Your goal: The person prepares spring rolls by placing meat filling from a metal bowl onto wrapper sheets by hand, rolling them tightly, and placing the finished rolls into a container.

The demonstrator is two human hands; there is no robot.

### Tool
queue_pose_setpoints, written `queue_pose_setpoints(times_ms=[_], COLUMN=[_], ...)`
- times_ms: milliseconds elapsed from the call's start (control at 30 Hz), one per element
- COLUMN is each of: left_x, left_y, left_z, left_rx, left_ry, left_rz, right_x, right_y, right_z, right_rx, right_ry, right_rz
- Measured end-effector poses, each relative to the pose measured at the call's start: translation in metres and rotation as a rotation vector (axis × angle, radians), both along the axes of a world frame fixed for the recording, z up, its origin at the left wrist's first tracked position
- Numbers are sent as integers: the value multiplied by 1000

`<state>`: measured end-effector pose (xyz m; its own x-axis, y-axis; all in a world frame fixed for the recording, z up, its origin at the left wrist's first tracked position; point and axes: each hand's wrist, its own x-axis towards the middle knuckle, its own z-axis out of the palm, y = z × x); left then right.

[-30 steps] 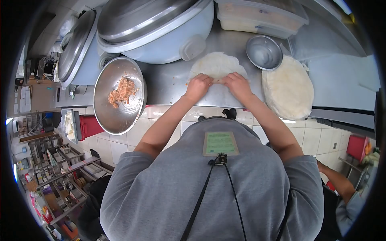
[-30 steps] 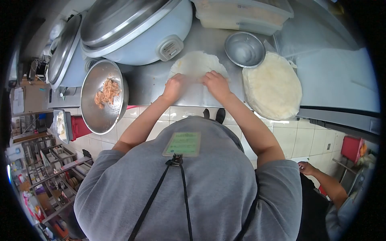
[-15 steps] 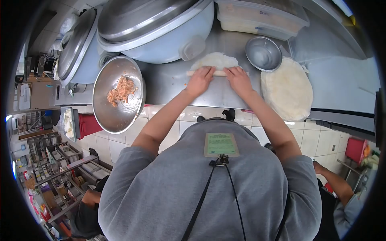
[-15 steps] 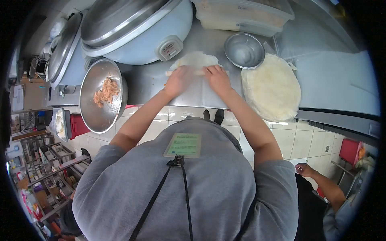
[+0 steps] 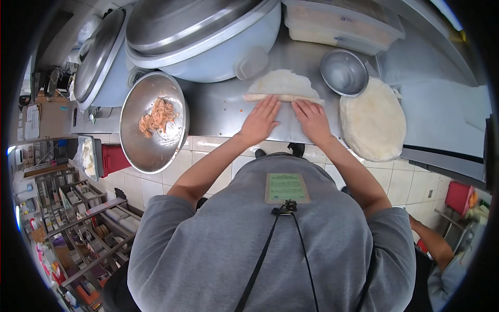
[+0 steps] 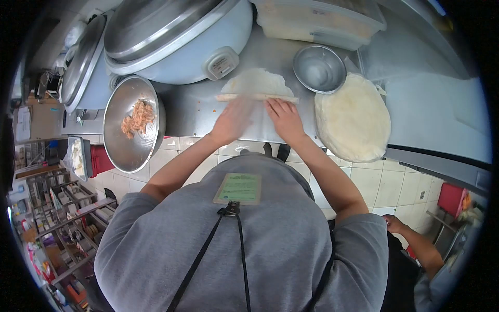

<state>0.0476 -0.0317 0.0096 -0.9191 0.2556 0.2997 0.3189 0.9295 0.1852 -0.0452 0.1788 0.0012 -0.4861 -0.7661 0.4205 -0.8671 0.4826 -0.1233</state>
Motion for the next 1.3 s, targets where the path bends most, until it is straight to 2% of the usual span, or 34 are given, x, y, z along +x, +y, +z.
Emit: queue_pose_setpoints(times_ms=[67,300,400,467,600,767,867,933,1000,1100,1167,1300], left_x=[-10,-74,-88,-90,-68,-12,13,17,20,20,20,22], left_y=[6,-12,-17,-21,-27,-15,-11,-10,-9,-8,-8,-9], left_z=[-3,-8,-2,-1,-6,0,-2,-2,-2,-3,-3,-3], left_rx=[-3,-48,79,279,340,338,325,329,330,329,318,307], left_ry=[-116,-56,-49,59,120,38,21,27,35,38,39,44], left_rz=[-38,38,88,33,27,79,55,53,54,67,68,66], right_x=[-3,-58,-70,-71,-62,-19,-8,-24,-58,-93,-101,-105], right_y=[-7,-38,-43,-42,-38,-22,-9,8,29,56,60,59], right_z=[-5,2,4,3,0,-5,16,53,74,71,82,104], right_rx=[-1,-14,0,4,13,37,64,8,-67,67,455,576], right_ry=[10,-21,-55,-83,-100,-88,-212,-259,-175,-28,-263,-293], right_rz=[46,-33,-49,-49,-29,6,112,-47,-272,-387,-496,-398])
